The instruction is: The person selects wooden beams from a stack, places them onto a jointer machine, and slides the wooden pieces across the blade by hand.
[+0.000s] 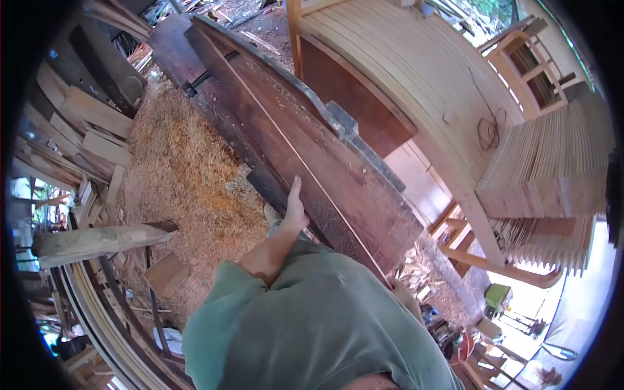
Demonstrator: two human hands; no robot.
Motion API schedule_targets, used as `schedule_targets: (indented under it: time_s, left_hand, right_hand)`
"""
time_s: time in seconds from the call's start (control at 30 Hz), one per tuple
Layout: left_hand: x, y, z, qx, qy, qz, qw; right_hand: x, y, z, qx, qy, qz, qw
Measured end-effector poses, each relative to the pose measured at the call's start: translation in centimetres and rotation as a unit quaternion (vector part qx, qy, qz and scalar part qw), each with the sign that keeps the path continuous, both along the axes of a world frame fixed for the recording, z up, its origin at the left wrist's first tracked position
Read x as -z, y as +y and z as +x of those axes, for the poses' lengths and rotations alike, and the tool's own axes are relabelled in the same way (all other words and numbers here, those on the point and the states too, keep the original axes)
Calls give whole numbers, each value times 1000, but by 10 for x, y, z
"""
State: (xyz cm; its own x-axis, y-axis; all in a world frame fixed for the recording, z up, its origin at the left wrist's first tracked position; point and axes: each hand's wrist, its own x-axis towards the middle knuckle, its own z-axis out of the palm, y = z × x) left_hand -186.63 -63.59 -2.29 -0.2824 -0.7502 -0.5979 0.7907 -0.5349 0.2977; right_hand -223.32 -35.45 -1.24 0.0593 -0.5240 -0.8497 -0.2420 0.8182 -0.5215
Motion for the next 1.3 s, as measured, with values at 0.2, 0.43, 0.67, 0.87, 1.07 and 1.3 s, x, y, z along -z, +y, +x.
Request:
schedule_targets:
  time_s: [0.2,0.43,0.67,0.87,1.07,1.3]
  left_hand:
    - [10,-5,-19,-59,-63,-52,995]
    - [20,10,-35,-69,-233,53,969]
    - [32,28,-33,-44,-236,96,966]
    - [-15,11,12,436,-458,104,767]
    - [-28,-36,23,475,-661,-43,579]
    - [-2,-56,57,527,-618,-160,561]
  right_hand:
    - [-4,-5,-63,-119,122,-72,983]
    - [9,-45,-120,-151,178,-27,972]
    - [-63,-87,-105,-212,249,-28,945]
    - [-36,-96,-97,-196,348,-25,916]
    - [34,-95,-110,-198,342,-44,918]
    - [26,-118,-19,-41,537,-94,838]
